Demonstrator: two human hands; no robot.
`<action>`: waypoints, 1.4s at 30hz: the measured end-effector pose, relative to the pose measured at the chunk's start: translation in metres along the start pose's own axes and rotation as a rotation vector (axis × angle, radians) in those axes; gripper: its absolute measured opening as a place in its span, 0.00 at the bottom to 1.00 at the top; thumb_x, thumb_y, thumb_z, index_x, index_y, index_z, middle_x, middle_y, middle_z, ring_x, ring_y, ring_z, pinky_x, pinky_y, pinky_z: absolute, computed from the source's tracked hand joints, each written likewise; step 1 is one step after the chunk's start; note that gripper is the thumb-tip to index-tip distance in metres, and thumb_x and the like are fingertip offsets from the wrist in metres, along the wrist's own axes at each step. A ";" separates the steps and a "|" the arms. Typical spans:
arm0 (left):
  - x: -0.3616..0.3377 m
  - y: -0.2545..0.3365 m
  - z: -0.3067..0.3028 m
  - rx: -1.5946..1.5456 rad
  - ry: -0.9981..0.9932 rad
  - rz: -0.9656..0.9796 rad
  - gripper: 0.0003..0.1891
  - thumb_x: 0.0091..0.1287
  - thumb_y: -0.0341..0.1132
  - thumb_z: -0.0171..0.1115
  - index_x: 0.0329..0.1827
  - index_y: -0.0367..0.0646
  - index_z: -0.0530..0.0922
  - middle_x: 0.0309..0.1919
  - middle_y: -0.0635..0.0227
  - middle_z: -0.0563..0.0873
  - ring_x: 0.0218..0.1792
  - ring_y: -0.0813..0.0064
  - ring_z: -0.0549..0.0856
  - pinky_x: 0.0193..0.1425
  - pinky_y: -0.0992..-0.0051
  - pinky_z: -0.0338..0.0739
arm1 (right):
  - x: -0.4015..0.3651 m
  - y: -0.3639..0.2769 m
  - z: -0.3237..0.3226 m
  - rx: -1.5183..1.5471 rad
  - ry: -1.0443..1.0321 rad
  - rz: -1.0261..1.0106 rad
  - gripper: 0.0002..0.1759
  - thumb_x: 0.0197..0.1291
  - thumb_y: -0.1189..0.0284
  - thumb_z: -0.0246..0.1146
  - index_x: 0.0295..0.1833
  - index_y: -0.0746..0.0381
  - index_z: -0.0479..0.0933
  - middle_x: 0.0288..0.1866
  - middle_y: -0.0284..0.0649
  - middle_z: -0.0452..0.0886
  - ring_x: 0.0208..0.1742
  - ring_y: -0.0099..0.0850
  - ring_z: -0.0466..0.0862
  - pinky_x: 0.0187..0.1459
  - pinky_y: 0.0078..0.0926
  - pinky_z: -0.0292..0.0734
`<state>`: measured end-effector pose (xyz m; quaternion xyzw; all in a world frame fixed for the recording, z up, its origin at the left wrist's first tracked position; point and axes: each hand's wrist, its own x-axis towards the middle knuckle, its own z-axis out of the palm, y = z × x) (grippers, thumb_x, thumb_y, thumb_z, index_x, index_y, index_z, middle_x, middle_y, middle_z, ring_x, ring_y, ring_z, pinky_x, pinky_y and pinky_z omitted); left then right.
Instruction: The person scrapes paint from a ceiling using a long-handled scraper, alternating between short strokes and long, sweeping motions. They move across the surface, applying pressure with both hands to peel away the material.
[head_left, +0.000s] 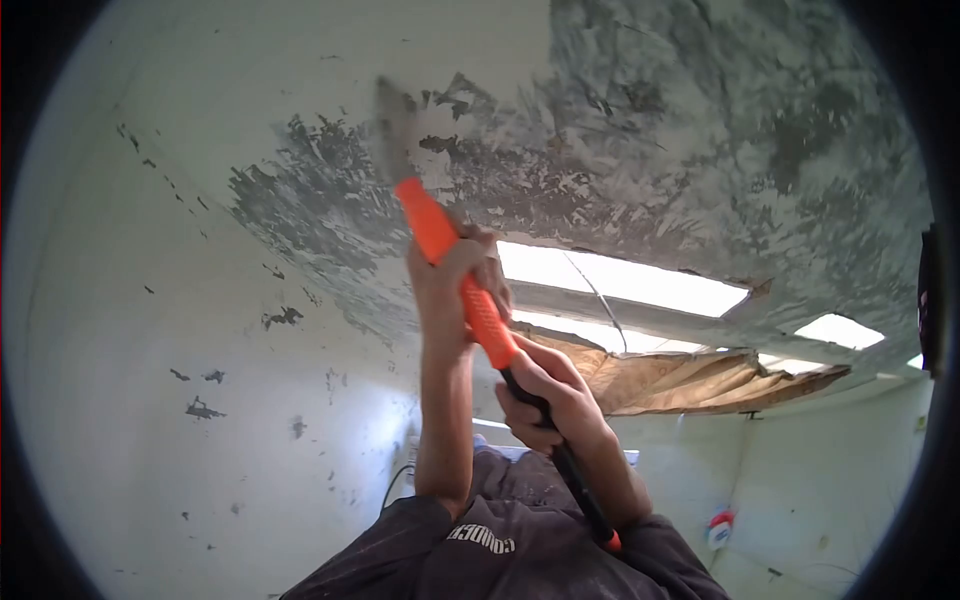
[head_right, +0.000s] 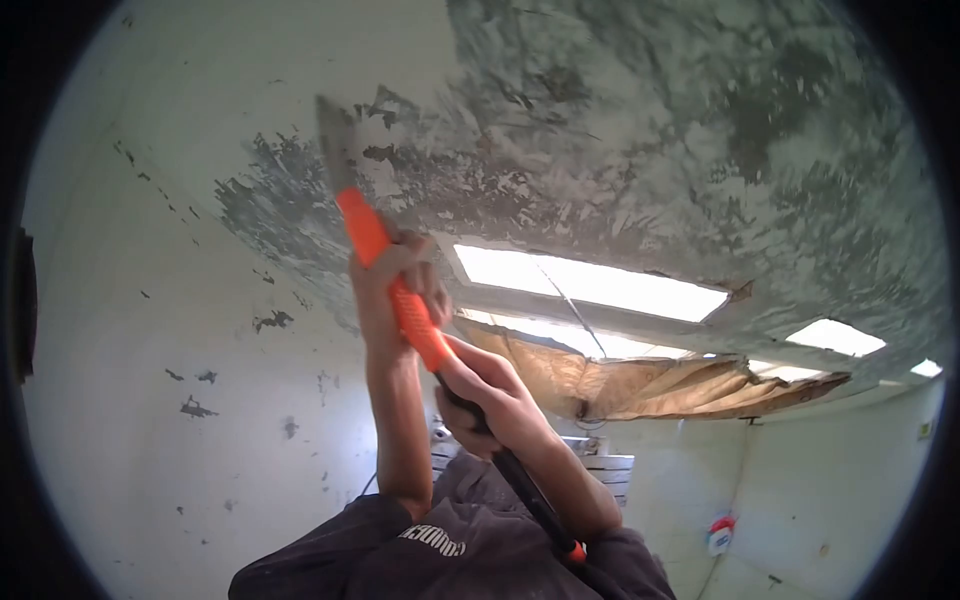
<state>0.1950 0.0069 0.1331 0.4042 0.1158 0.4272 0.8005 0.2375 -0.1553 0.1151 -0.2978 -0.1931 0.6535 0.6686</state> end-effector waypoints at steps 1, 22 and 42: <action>-0.003 -0.001 0.000 0.019 -0.008 -0.010 0.05 0.61 0.24 0.57 0.37 0.38 0.70 0.13 0.67 0.73 0.08 0.72 0.75 0.09 0.73 0.72 | 0.008 0.003 0.000 0.055 -0.055 -0.017 0.28 0.77 0.57 0.51 0.72 0.64 0.62 0.19 0.26 0.62 0.12 0.14 0.61 0.12 0.13 0.58; -0.031 -0.023 0.000 0.123 -0.036 -0.212 0.10 0.58 0.20 0.58 0.38 0.40 0.67 0.17 0.68 0.73 0.07 0.77 0.73 0.11 0.74 0.74 | -0.032 0.027 0.000 -0.099 0.167 -0.082 0.30 0.76 0.57 0.51 0.75 0.64 0.61 0.18 0.27 0.62 0.10 0.15 0.59 0.11 0.15 0.55; -0.037 -0.031 -0.003 0.211 -0.081 -0.169 0.06 0.59 0.22 0.56 0.37 0.39 0.70 0.16 0.67 0.74 0.10 0.74 0.76 0.10 0.74 0.72 | -0.039 0.045 0.012 -0.162 0.260 -0.189 0.27 0.78 0.57 0.49 0.72 0.63 0.64 0.16 0.26 0.60 0.10 0.14 0.58 0.10 0.14 0.55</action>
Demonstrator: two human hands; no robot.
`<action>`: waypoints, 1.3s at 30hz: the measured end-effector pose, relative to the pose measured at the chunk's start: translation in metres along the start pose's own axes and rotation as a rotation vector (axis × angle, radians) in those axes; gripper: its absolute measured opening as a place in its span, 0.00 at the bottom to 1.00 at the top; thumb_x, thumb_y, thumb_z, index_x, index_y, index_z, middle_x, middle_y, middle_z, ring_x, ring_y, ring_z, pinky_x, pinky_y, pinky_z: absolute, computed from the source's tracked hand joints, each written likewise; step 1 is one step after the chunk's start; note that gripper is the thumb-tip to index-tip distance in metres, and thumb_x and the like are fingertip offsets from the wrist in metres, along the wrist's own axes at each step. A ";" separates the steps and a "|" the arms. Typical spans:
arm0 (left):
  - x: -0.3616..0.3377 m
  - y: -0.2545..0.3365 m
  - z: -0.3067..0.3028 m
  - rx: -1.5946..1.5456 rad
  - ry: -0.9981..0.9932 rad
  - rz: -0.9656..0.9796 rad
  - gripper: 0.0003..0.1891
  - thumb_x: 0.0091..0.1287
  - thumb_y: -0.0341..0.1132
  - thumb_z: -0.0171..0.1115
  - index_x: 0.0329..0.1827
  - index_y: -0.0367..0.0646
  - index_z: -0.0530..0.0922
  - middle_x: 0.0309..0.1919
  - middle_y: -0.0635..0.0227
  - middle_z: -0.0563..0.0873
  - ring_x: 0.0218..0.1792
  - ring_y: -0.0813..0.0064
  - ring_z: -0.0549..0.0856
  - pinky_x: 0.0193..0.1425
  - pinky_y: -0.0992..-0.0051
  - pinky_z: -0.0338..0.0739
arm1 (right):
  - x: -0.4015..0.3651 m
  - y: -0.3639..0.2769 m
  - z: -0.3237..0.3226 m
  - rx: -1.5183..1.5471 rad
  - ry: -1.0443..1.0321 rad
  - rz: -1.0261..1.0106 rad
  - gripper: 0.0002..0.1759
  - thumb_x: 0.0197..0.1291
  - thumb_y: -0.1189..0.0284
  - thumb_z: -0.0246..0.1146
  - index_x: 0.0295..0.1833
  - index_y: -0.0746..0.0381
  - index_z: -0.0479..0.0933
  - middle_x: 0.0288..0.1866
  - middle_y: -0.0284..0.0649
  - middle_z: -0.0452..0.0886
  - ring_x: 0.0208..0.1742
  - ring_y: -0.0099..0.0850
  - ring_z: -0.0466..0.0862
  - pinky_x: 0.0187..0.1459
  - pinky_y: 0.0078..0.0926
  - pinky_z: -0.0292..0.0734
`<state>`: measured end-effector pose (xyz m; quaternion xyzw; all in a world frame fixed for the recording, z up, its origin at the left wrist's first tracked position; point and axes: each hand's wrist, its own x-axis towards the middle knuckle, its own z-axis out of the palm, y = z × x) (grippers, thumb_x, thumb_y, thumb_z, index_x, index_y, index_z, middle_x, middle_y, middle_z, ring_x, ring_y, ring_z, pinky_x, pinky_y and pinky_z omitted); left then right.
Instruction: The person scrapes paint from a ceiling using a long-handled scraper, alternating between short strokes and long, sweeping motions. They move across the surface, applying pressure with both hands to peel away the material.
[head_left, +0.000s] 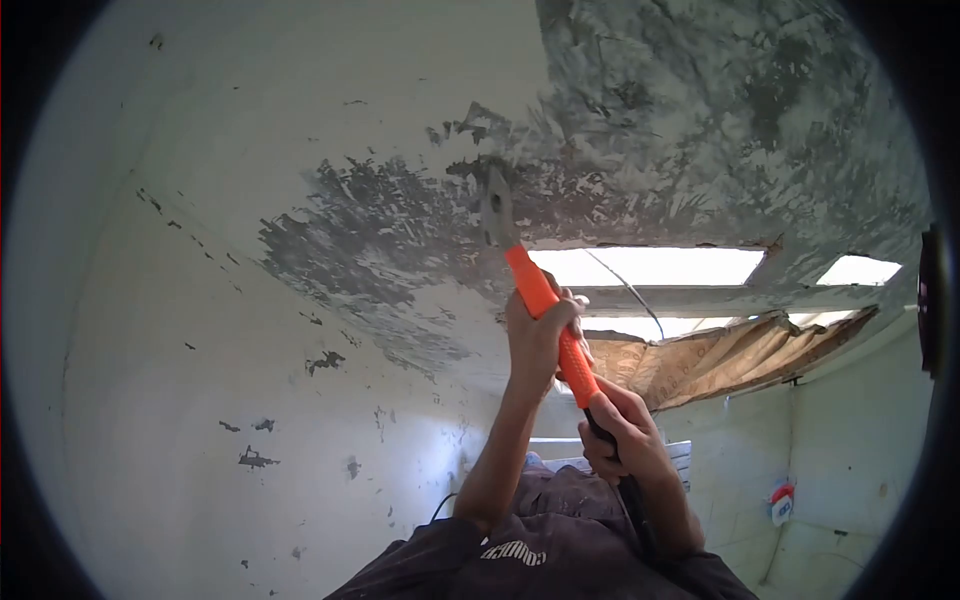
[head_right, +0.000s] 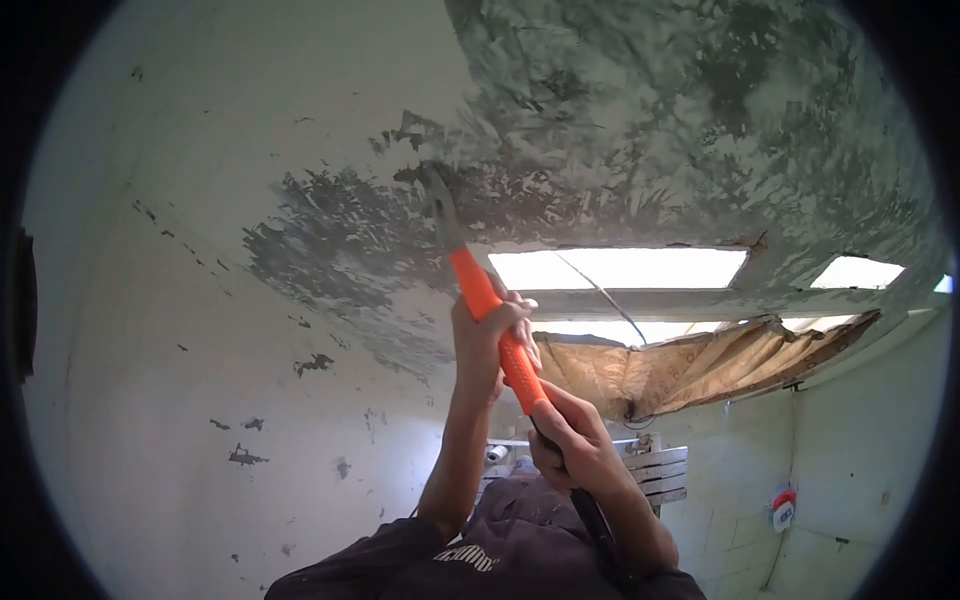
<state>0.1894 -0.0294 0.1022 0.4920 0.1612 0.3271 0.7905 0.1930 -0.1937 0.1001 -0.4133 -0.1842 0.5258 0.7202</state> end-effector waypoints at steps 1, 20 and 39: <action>0.008 0.011 -0.011 0.003 0.003 -0.001 0.06 0.59 0.22 0.56 0.37 0.39 0.70 0.16 0.67 0.74 0.10 0.74 0.76 0.10 0.74 0.72 | 0.014 -0.005 0.008 0.003 -0.001 0.002 0.27 0.78 0.57 0.49 0.72 0.63 0.64 0.16 0.26 0.60 0.10 0.14 0.58 0.10 0.14 0.55; 0.003 -0.015 -0.028 0.021 -0.050 -0.078 0.11 0.62 0.26 0.65 0.37 0.41 0.69 0.25 0.72 0.76 0.19 0.81 0.79 0.24 0.79 0.77 | 0.008 0.013 0.003 -0.030 0.070 0.057 0.28 0.78 0.59 0.47 0.74 0.66 0.61 0.16 0.28 0.61 0.10 0.16 0.58 0.11 0.16 0.55; 0.000 -0.022 -0.029 -0.017 -0.044 -0.101 0.13 0.58 0.26 0.65 0.41 0.40 0.69 0.29 0.70 0.77 0.20 0.79 0.80 0.24 0.78 0.80 | 0.007 0.029 0.003 -0.042 0.135 0.049 0.31 0.77 0.54 0.46 0.77 0.60 0.57 0.14 0.30 0.58 0.07 0.18 0.54 0.08 0.18 0.54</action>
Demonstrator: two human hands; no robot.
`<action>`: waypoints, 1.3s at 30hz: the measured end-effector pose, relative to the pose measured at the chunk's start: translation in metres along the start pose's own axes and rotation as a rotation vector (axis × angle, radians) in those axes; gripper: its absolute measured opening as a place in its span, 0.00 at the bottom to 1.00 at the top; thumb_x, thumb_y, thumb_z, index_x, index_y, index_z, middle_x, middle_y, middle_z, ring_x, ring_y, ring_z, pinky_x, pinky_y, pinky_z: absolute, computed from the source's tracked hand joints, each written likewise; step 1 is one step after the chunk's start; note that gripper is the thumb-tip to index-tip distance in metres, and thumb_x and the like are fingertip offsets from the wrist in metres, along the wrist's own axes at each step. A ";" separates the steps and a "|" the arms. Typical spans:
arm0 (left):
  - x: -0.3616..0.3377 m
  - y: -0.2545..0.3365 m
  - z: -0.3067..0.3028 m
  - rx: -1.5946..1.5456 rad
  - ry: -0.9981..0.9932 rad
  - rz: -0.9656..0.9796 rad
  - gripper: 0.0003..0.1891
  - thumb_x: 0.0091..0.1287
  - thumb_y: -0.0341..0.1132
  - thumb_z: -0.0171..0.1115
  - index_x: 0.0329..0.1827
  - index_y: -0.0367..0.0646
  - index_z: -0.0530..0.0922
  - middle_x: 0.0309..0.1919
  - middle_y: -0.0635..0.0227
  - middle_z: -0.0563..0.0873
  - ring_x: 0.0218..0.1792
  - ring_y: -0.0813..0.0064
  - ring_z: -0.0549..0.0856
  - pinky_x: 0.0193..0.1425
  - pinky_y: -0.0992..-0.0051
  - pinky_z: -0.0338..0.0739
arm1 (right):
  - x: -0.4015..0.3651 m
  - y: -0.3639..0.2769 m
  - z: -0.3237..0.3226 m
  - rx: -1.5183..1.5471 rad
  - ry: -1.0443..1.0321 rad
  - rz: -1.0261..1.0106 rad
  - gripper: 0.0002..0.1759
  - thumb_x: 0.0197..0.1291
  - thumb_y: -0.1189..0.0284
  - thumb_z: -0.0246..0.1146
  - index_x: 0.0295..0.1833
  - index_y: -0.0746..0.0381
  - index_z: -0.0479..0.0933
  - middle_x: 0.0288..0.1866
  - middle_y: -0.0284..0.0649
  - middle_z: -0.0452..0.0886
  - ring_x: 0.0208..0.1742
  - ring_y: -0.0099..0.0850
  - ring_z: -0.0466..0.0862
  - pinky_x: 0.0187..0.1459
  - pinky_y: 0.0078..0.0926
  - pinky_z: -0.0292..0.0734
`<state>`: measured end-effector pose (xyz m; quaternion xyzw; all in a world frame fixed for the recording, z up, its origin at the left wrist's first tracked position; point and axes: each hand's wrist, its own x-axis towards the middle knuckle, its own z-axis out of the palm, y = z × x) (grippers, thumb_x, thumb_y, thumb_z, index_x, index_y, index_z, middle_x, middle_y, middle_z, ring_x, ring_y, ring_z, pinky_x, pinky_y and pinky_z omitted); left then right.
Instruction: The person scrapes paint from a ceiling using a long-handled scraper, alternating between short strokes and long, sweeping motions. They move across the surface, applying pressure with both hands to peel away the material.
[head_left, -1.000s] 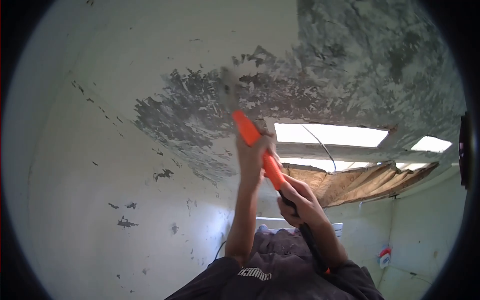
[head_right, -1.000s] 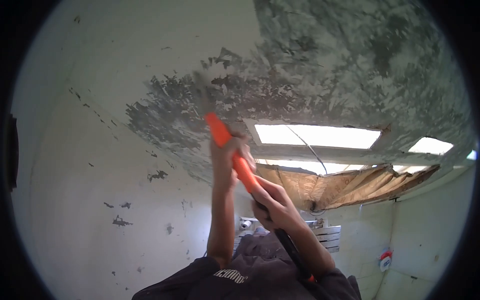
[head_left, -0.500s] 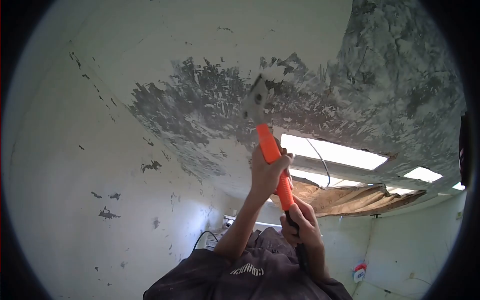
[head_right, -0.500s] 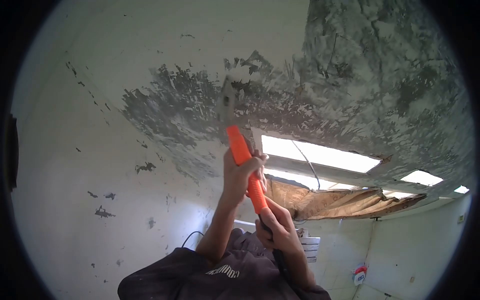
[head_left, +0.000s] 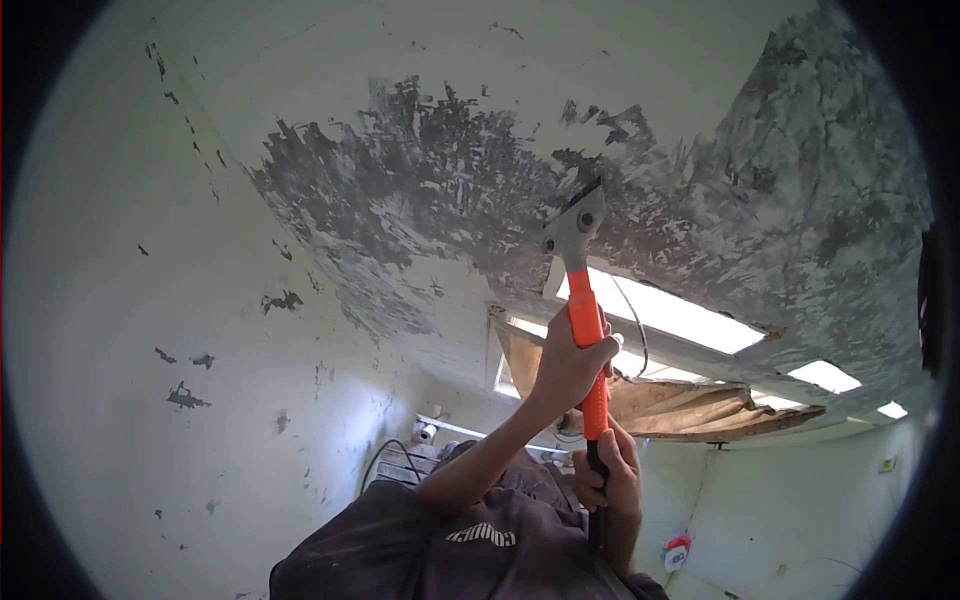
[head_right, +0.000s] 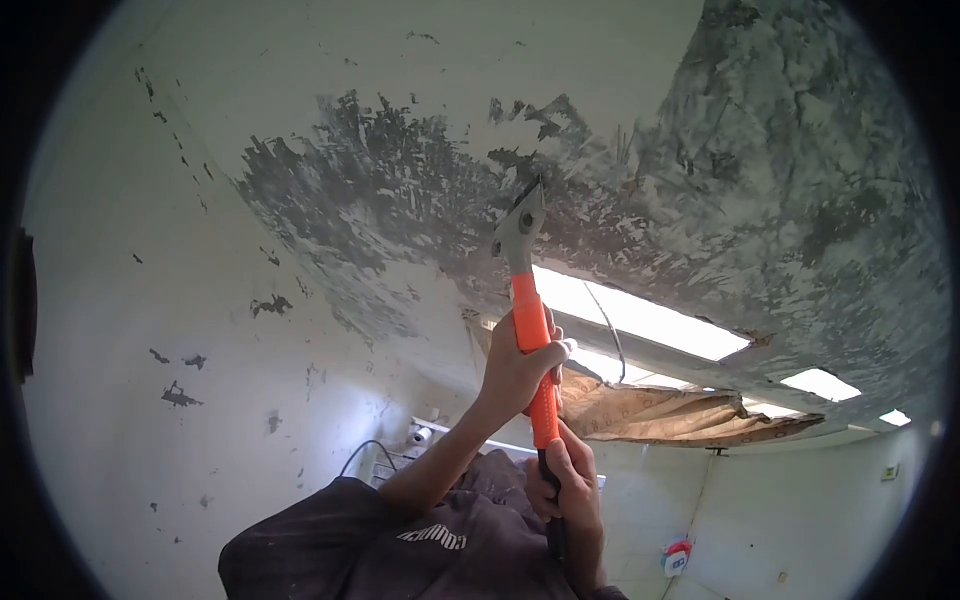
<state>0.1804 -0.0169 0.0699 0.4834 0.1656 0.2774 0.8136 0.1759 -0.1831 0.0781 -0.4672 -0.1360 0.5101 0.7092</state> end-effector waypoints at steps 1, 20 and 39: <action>-0.001 0.002 0.002 0.022 0.010 0.010 0.13 0.58 0.26 0.65 0.41 0.40 0.70 0.28 0.70 0.77 0.20 0.79 0.80 0.24 0.78 0.80 | 0.002 -0.001 0.003 0.002 0.001 -0.014 0.31 0.77 0.54 0.46 0.77 0.60 0.57 0.14 0.30 0.58 0.07 0.18 0.54 0.08 0.18 0.54; 0.022 0.055 -0.001 0.001 0.021 0.192 0.13 0.60 0.24 0.67 0.41 0.40 0.69 0.26 0.70 0.77 0.16 0.81 0.78 0.20 0.78 0.75 | 0.026 -0.035 0.025 0.044 -0.162 0.019 0.34 0.77 0.53 0.49 0.77 0.65 0.57 0.15 0.28 0.58 0.10 0.16 0.56 0.12 0.16 0.52; 0.014 0.064 0.020 0.014 -0.098 0.102 0.15 0.61 0.22 0.67 0.36 0.43 0.67 0.18 0.73 0.72 0.13 0.81 0.75 0.16 0.79 0.73 | 0.012 -0.037 0.012 0.123 -0.216 0.010 0.31 0.76 0.53 0.50 0.72 0.65 0.64 0.19 0.29 0.65 0.12 0.15 0.60 0.13 0.16 0.56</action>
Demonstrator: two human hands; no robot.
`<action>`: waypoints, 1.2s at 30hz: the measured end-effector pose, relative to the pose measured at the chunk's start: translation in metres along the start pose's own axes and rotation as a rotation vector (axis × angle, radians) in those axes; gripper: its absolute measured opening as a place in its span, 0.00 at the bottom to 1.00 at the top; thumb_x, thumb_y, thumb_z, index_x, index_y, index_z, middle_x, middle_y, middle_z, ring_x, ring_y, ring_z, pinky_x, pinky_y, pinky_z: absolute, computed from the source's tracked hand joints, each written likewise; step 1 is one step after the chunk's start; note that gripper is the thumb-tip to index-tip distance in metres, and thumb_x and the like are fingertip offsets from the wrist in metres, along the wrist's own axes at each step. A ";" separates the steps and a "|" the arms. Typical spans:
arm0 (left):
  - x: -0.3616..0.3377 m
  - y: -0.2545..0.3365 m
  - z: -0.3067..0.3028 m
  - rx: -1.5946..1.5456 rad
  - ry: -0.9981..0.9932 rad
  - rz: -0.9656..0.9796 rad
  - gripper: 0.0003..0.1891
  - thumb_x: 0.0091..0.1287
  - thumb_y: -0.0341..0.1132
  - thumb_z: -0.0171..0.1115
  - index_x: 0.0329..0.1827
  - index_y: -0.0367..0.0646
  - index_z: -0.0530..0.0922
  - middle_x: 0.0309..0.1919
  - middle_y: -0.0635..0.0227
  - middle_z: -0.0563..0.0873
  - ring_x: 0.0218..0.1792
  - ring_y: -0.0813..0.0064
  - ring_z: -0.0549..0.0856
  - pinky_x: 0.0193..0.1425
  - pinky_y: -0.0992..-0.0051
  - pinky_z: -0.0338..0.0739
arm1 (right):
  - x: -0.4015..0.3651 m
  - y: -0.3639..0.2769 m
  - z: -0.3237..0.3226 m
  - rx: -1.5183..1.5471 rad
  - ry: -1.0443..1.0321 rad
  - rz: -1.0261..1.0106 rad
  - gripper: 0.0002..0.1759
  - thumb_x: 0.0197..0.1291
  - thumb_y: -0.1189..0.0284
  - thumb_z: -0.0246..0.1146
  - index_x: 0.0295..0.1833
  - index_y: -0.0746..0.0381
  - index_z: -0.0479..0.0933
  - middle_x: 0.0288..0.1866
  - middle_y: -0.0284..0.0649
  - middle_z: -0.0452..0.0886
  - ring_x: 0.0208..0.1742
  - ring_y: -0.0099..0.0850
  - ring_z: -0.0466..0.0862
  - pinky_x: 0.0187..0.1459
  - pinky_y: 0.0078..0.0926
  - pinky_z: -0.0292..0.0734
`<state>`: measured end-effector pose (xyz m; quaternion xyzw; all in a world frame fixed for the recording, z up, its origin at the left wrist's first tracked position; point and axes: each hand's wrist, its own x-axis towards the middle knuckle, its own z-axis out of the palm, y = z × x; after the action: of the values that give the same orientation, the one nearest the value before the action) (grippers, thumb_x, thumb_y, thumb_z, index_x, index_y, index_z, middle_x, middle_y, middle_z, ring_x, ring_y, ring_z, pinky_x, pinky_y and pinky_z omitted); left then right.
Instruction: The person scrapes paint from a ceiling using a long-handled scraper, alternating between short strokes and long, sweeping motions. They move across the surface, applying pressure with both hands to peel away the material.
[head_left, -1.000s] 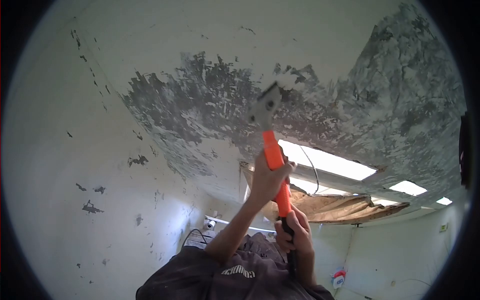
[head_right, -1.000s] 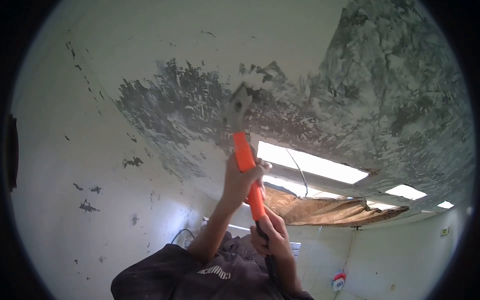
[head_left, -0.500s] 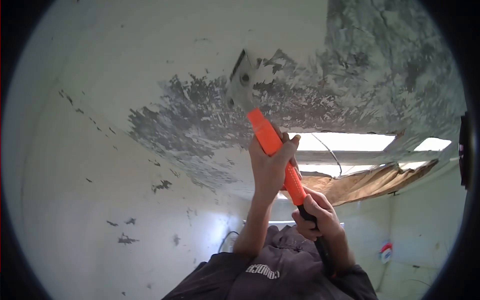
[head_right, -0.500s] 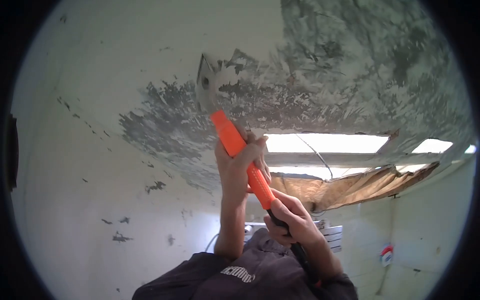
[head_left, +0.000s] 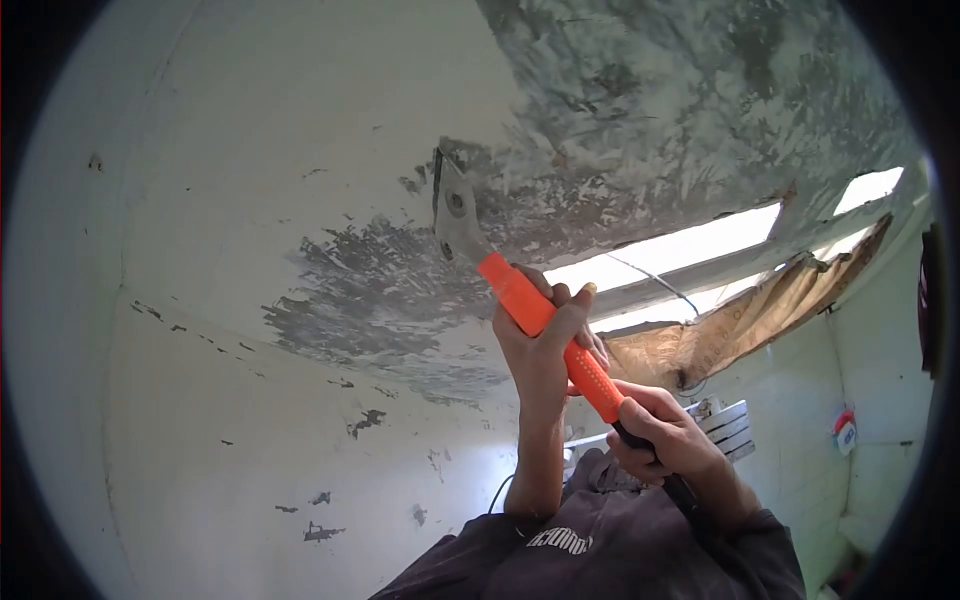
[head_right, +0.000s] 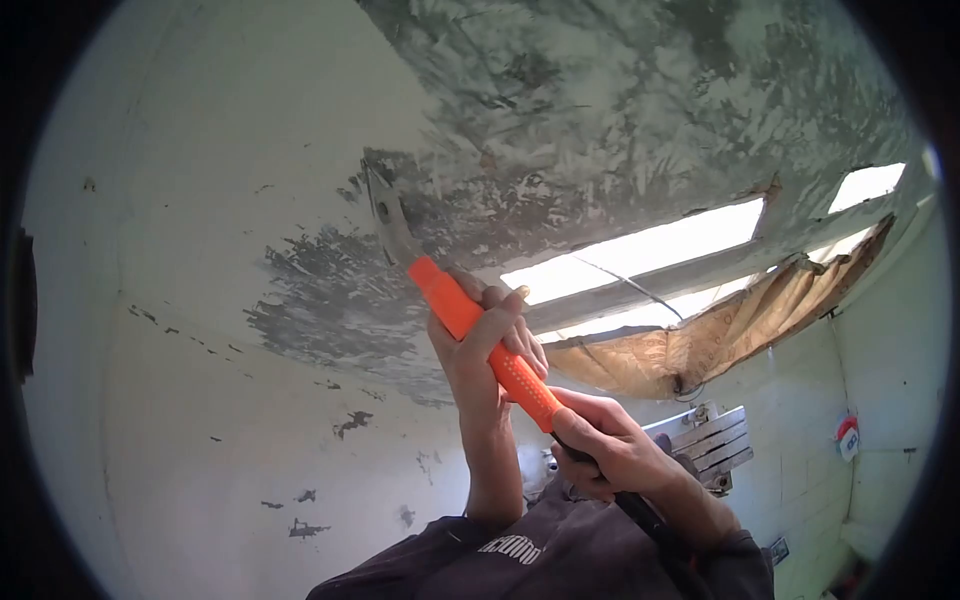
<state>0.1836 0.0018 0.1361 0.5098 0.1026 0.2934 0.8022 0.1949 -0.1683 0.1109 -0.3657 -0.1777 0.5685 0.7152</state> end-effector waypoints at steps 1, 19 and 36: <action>0.001 0.000 0.004 -0.054 -0.005 0.008 0.15 0.60 0.21 0.67 0.36 0.43 0.66 0.19 0.72 0.73 0.13 0.81 0.76 0.16 0.79 0.73 | -0.003 0.001 0.000 0.012 0.030 0.000 0.31 0.76 0.53 0.50 0.72 0.64 0.64 0.18 0.29 0.64 0.12 0.15 0.59 0.13 0.16 0.56; -0.015 -0.038 0.026 -0.002 -0.006 -0.092 0.15 0.60 0.19 0.66 0.37 0.41 0.66 0.24 0.69 0.74 0.15 0.78 0.78 0.15 0.77 0.75 | -0.038 0.008 -0.014 0.105 0.035 -0.026 0.26 0.79 0.56 0.46 0.73 0.58 0.63 0.18 0.27 0.60 0.11 0.16 0.58 0.12 0.15 0.56; 0.000 -0.025 0.026 -0.006 0.049 0.027 0.16 0.58 0.17 0.65 0.39 0.43 0.67 0.24 0.70 0.75 0.14 0.80 0.77 0.16 0.79 0.76 | -0.025 -0.020 -0.011 -0.029 0.045 0.049 0.24 0.79 0.58 0.48 0.71 0.61 0.64 0.19 0.27 0.63 0.13 0.15 0.59 0.13 0.15 0.55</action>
<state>0.2047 -0.0255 0.1262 0.5012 0.1144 0.3167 0.7971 0.2087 -0.1969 0.1223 -0.3930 -0.1610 0.5750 0.6993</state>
